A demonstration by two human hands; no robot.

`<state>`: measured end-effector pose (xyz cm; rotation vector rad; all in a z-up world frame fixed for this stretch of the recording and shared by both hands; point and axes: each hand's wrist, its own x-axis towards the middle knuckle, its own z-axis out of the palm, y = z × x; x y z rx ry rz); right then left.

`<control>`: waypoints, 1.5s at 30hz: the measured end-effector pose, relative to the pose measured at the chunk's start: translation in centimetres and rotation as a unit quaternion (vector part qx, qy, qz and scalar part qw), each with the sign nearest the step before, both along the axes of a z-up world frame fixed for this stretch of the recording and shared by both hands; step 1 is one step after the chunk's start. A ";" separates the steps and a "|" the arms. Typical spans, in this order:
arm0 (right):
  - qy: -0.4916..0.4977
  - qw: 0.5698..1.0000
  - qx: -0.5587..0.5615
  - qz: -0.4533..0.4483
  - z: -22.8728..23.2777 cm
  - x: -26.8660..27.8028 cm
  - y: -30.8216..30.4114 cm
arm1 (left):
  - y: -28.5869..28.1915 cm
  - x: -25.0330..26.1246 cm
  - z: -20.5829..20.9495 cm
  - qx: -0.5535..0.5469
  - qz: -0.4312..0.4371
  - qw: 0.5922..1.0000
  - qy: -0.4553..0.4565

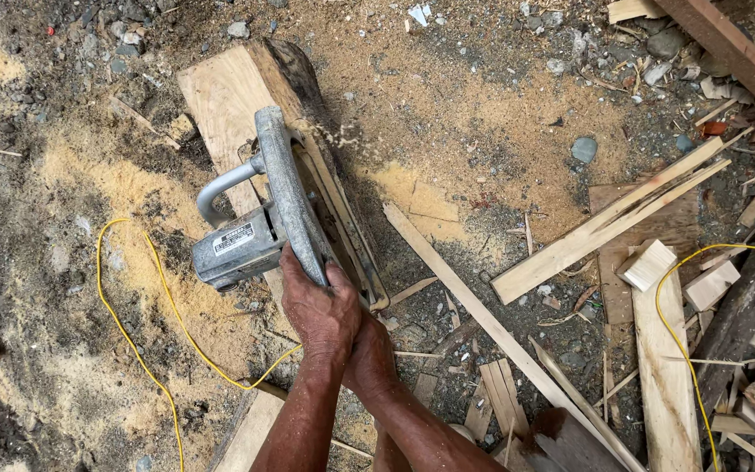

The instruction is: The person saws through a large piece of lumber using a circular saw, holding the wood steady and guiding the blade through the material.

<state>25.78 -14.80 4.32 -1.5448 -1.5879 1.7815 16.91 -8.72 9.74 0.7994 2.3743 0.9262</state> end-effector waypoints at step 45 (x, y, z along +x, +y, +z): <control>0.014 0.983 0.182 -0.015 -1.1 -1.5 0.7 | 0.7 -0.9 0.6 -0.005 -0.031 0.999 0.016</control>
